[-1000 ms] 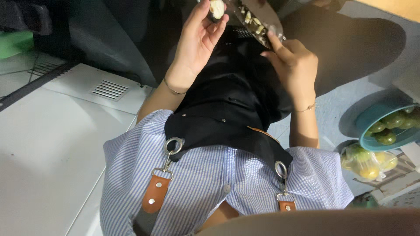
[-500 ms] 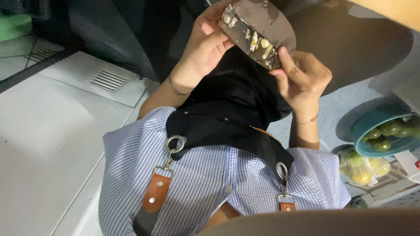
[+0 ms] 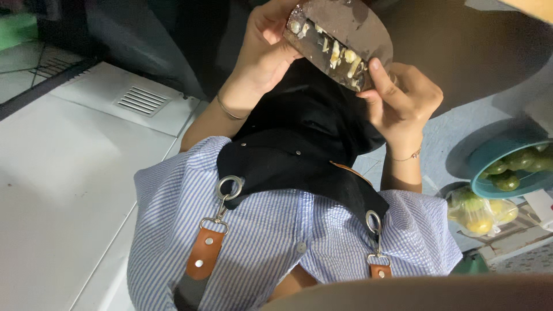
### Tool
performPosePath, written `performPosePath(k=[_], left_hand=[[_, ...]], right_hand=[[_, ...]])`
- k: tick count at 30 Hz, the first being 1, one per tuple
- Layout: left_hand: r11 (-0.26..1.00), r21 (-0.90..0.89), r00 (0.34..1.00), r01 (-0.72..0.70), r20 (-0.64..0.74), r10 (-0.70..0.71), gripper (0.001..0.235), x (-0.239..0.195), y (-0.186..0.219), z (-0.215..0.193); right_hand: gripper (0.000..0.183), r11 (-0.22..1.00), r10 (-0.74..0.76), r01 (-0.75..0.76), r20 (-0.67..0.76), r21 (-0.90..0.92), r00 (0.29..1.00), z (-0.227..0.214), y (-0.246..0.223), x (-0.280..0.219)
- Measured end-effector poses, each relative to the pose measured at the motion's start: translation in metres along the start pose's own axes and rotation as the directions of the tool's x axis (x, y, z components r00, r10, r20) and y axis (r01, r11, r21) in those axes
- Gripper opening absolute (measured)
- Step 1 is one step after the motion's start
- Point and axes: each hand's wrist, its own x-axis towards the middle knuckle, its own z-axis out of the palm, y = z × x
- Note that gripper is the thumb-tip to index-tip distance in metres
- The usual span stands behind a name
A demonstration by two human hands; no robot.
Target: The person uses a small knife to cut the ends off of snails, placing the trimmed snails into a plastic container.
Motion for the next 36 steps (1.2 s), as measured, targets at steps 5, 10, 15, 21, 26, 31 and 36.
performPosePath(k=[5,10,15,21,26,31,36], left_hand=[[0.958,0.237,0.987,-0.161,0.025,0.159,0.047,0.004,0.007,0.009],[0.945,0.323,0.999,-0.051,0.029,0.044,0.030,-0.001,0.023,0.028],[0.955,0.295,0.986,0.025,0.149,-0.072,0.043,-0.010,0.023,0.038],[0.971,0.220,0.990,0.089,0.091,-0.111,0.043,-0.007,0.020,0.034],[0.947,0.320,0.999,-0.007,-0.038,0.020,0.029,0.001,0.002,0.021],[0.962,0.271,0.999,-0.045,0.007,0.045,0.056,-0.002,-0.004,0.008],[0.991,0.135,0.999,-0.023,-0.020,0.026,0.057,-0.001,-0.007,0.008]], right_hand=[[0.033,1.000,0.012,-0.012,-0.049,-0.007,0.999,0.001,-0.008,-0.001],[0.031,0.998,0.042,-0.039,-0.053,0.059,0.998,0.002,-0.014,0.007],[0.033,0.996,0.077,-0.076,-0.015,0.055,0.997,-0.003,-0.013,0.023],[0.039,0.912,0.230,-0.237,0.059,0.336,0.971,-0.005,-0.014,0.019],[0.036,0.979,0.038,-0.035,-0.013,0.198,0.999,-0.004,-0.013,0.011],[0.033,0.989,-0.010,0.016,-0.039,0.150,0.999,0.001,-0.013,0.010],[0.035,0.989,0.020,-0.018,-0.008,0.149,1.000,0.004,-0.016,0.012]])
